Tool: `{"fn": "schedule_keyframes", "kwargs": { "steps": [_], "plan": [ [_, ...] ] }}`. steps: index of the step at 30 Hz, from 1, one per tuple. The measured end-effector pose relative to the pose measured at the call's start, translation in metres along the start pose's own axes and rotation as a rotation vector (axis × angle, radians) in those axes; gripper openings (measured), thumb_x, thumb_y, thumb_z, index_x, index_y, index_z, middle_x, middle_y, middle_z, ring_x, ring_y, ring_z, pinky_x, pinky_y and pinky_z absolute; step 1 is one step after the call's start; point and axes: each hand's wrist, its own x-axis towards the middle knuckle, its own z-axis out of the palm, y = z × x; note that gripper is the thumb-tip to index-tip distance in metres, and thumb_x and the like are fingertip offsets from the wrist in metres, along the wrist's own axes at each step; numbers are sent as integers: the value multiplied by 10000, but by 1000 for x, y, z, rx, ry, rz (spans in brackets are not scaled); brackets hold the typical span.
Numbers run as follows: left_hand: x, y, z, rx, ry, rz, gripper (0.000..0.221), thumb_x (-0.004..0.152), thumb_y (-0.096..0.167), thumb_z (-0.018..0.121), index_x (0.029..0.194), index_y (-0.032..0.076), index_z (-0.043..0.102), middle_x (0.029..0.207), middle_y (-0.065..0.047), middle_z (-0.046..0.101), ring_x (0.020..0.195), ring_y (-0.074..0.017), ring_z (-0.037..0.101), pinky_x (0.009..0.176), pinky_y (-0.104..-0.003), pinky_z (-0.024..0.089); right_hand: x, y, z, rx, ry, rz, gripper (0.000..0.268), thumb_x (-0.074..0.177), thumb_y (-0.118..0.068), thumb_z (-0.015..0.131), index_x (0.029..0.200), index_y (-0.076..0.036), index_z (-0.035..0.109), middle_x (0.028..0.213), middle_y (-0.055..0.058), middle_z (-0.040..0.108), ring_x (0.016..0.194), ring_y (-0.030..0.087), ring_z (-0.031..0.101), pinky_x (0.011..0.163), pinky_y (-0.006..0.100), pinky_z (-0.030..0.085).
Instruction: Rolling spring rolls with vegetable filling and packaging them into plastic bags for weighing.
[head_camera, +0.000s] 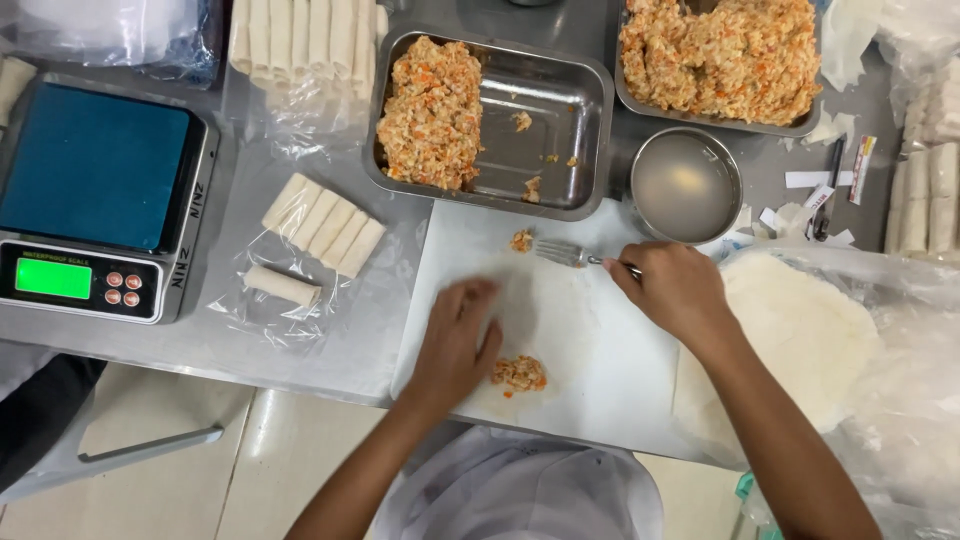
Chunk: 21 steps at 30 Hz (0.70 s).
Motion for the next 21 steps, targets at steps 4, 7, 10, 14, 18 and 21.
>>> {"fn": "schedule_keyframes", "kwargs": {
  "steps": [4, 7, 10, 14, 18, 21],
  "plan": [
    [58, -25, 19, 111, 27, 8, 379, 901, -47, 576, 1277, -36, 619, 1250, -157, 509, 1015, -325, 567, 908, -432, 477, 17, 3, 29, 59, 0, 48, 283, 963, -413, 646, 859, -192, 788, 671, 27, 722, 698, 308, 737, 673, 418, 587],
    [71, -32, 31, 266, -9, -8, 380, 864, -26, 648, 1242, 18, 657, 1249, -88, 477, 1034, -282, 543, 819, -426, 481, 18, -5, 26, 163, 55, 25, 281, 990, -355, 659, 831, -164, 790, 632, 28, 706, 641, 263, 722, 641, 369, 577],
    [69, -26, 28, 171, 17, -13, 341, 878, -56, 621, 1209, 11, 666, 1230, -79, 483, 1018, -284, 552, 811, -403, 480, 15, -8, 8, 267, 14, 13, 266, 980, -301, 665, 828, -133, 803, 613, 67, 706, 616, 267, 704, 615, 363, 552],
    [70, -23, 24, 79, -4, -12, 463, 915, -66, 601, 1358, 72, 596, 1267, -85, 462, 1097, -314, 551, 888, -428, 474, 16, 5, -8, 375, -25, 32, 258, 932, -291, 686, 828, -83, 797, 639, 162, 714, 659, 370, 712, 611, 453, 537],
    [77, -19, 18, 62, -71, -32, 517, 988, 10, 582, 1481, 149, 516, 1277, -116, 496, 1145, -322, 588, 976, -471, 462, 25, 23, 7, 522, -48, 44, 224, 920, -235, 706, 828, -57, 806, 649, 155, 736, 638, 300, 700, 609, 412, 534],
    [76, -26, 20, 5, -92, -67, 497, 1061, 358, 582, 1507, 157, 492, 1219, -120, 610, 1139, -313, 623, 1049, -521, 377, 31, 31, 28, 690, -1, -27, 182, 914, -181, 725, 805, -54, 796, 611, 119, 722, 595, 199, 636, 551, 339, 491]
  ]
}}
